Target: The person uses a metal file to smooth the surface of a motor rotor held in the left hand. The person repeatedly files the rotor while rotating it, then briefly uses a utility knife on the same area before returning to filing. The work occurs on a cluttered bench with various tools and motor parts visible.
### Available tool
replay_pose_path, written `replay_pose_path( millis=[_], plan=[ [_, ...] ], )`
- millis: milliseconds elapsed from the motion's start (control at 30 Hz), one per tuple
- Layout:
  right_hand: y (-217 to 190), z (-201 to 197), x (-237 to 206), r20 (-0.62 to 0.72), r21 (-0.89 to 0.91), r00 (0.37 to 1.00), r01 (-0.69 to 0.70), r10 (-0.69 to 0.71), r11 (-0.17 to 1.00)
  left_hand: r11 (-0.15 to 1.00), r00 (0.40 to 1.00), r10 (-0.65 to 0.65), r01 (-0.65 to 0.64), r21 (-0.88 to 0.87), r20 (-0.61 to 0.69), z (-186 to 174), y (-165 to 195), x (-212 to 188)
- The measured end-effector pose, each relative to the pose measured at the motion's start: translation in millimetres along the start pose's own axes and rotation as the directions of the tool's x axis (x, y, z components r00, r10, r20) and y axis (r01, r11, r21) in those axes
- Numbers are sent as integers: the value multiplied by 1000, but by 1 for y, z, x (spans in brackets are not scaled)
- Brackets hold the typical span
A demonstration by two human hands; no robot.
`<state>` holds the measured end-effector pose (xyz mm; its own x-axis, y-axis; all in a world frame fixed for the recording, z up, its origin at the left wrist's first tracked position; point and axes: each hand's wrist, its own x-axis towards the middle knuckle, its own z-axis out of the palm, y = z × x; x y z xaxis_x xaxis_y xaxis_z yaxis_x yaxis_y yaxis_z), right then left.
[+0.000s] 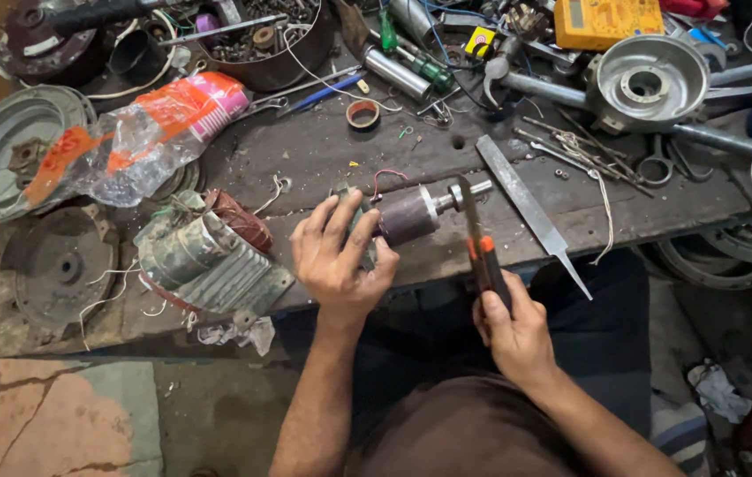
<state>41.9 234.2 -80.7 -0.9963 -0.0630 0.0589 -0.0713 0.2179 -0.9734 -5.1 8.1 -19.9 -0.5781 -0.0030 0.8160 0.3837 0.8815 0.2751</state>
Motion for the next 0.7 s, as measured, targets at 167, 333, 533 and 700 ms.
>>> replay_pose_path(
  millis=[167,333,533,700],
  plan=[
    [-5,2,2,-14,-175,994,104,-108,979,1000,1000,-12,12,-15,-13,-1,-1,-1],
    [-10,1,2,15,-265,1000,-10,14,964,999,999,-34,34,-23,-21,-1,-3,-2],
    [-13,0,-3,3,-409,999,-35,39,912,997,1000,-8,9,-73,12,-5,-6,-2],
    [-2,6,-3,-46,-413,971,196,-235,889,999,999,-27,25,-46,-32,-11,-4,-1]
  ],
)
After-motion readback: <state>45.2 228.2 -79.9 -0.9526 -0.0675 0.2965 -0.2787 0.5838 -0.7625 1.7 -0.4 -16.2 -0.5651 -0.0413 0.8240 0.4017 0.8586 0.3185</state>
